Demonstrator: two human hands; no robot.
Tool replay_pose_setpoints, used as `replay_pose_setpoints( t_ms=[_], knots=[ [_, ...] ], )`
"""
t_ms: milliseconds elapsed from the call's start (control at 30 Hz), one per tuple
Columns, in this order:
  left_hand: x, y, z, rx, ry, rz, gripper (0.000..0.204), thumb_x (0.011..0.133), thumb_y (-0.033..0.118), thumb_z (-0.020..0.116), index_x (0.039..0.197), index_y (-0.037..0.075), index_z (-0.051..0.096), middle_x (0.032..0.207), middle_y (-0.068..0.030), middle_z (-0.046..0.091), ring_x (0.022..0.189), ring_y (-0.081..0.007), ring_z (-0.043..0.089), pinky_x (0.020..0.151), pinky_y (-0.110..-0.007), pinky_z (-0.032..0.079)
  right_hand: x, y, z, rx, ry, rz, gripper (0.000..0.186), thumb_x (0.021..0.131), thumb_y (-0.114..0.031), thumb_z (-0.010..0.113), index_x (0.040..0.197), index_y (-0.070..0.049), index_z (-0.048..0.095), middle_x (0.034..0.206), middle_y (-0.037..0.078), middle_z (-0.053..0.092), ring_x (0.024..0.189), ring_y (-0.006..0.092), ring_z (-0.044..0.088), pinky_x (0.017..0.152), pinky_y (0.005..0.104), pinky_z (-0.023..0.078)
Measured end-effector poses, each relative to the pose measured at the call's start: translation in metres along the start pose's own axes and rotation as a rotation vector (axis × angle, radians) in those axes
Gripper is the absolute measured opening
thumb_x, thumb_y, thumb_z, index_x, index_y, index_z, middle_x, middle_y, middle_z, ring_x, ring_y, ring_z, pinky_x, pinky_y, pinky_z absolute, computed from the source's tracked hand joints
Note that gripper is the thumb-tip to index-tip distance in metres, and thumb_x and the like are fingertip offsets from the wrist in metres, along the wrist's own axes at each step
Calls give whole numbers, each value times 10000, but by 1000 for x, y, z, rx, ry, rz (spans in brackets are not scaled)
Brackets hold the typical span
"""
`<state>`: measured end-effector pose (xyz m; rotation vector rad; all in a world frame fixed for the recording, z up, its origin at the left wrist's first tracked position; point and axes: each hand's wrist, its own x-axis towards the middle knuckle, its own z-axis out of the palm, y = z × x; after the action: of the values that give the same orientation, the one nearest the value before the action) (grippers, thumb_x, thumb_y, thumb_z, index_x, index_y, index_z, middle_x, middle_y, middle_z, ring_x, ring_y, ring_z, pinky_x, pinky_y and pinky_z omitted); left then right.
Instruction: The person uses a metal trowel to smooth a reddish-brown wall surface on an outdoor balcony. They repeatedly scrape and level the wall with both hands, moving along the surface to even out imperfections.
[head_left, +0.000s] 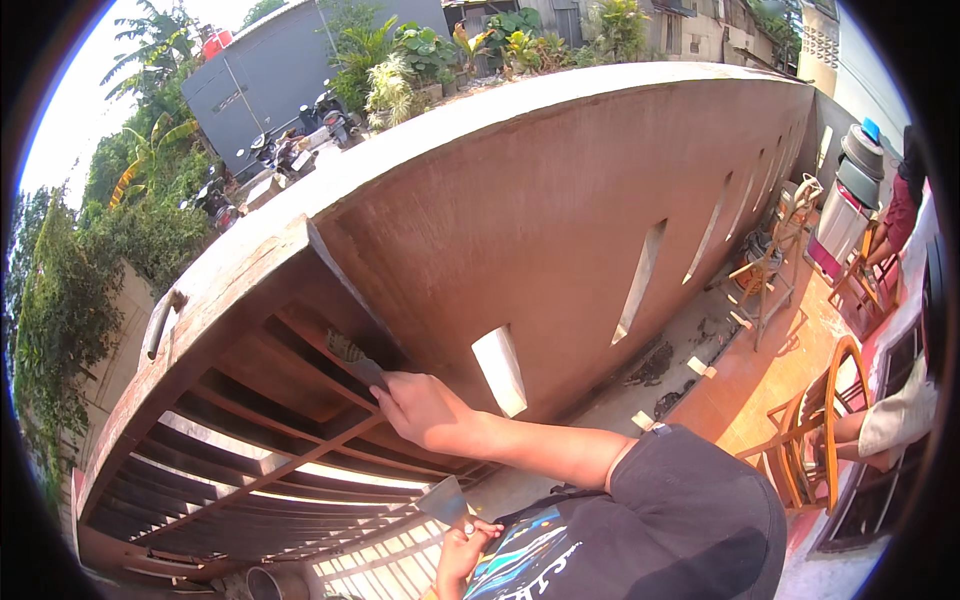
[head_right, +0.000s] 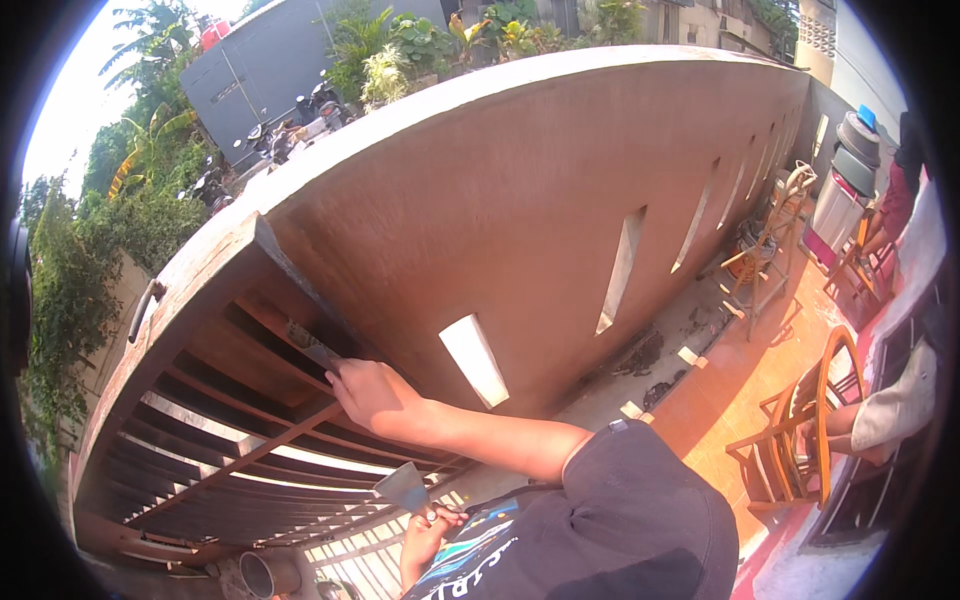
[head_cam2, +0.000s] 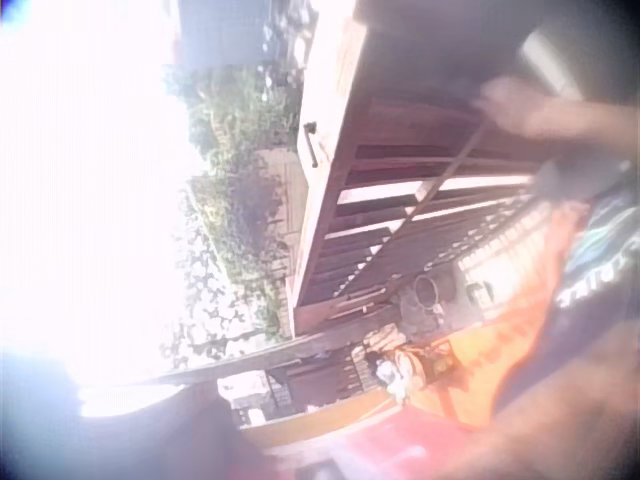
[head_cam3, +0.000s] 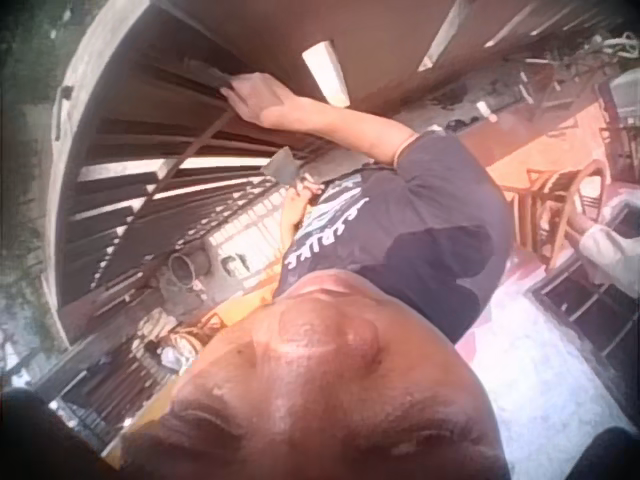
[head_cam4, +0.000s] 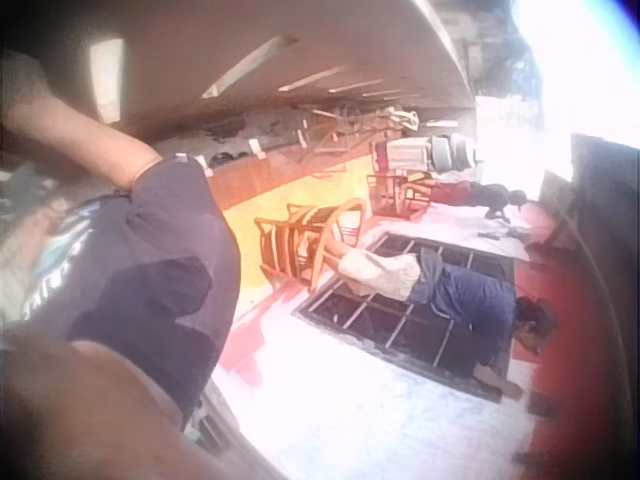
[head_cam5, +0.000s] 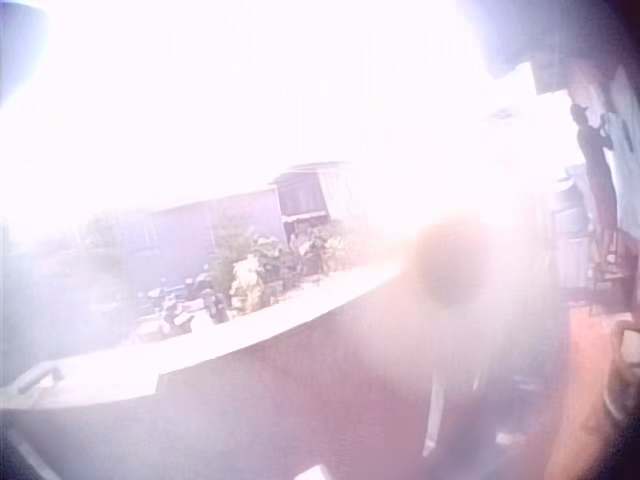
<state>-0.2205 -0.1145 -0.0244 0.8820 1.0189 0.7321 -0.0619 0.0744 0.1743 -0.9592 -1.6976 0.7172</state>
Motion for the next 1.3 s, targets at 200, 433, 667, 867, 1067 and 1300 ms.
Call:
replay_pose_setpoints(
  t_ms=[200, 433, 667, 867, 1067, 1300],
  knots=[
    [24, 16, 11, 183, -141, -56, 114, 929, 3, 579, 991, -42, 664, 952, -110, 724, 901, -159, 674, 770, -262, 534, -1, 3, -14, -38, -220, 63, 394, 1007, -302, 567, 917, 78, 622, 819, 288, 646, 797, 477, 625, 696, 486, 491],
    [49, 56, 30, 251, -266, -105, 119, 928, 64, 597, 963, -17, 676, 939, -102, 719, 885, -153, 682, 771, -289, 523, -8, -4, -49, -72, -313, 240, 463, 946, -373, 668, 947, 90, 668, 785, 283, 667, 780, 404, 696, 703, 437, 535],
    [69, 89, 78, 102, -307, 124, 240, 1051, 226, 527, 1070, -5, 588, 821, -70, 632, 872, -171, 644, 817, -326, 519, -38, 35, -124, 154, -2, 89, 525, 1024, -418, 558, 1199, 72, 629, 1147, 242, 688, 1063, 294, 688, 936, 392, 541],
    [126, 143, 161, -5, -340, 491, 385, 1099, 361, 376, 1044, 13, 530, 937, -81, 603, 906, -190, 604, 880, -353, 497, -140, 52, -173, 642, -132, 481, 631, 1003, -464, 579, 1408, -22, 384, 1394, 142, 487, 1246, 219, 554, 1014, 397, 499],
    [176, 202, 235, 236, -418, 353, 424, 1101, 354, 371, 1217, 9, 589, 1084, -112, 669, 865, -135, 642, 767, -305, 547, -161, 71, -193, 499, 85, 455, 538, 1037, -221, 532, 1455, -65, 231, 1223, 139, 505, 902, 133, 624, 645, 265, 535],
    [240, 235, 286, -41, -359, 376, 543, 1086, 495, 327, 1157, 4, 549, 628, -39, 539, 670, -159, 559, 680, -325, 494, -114, 110, -219, 464, 312, 185, 281, 1033, -152, 487, 1239, 36, 458, 875, 60, 579, 670, 111, 560, 634, 265, 487]
  ],
)
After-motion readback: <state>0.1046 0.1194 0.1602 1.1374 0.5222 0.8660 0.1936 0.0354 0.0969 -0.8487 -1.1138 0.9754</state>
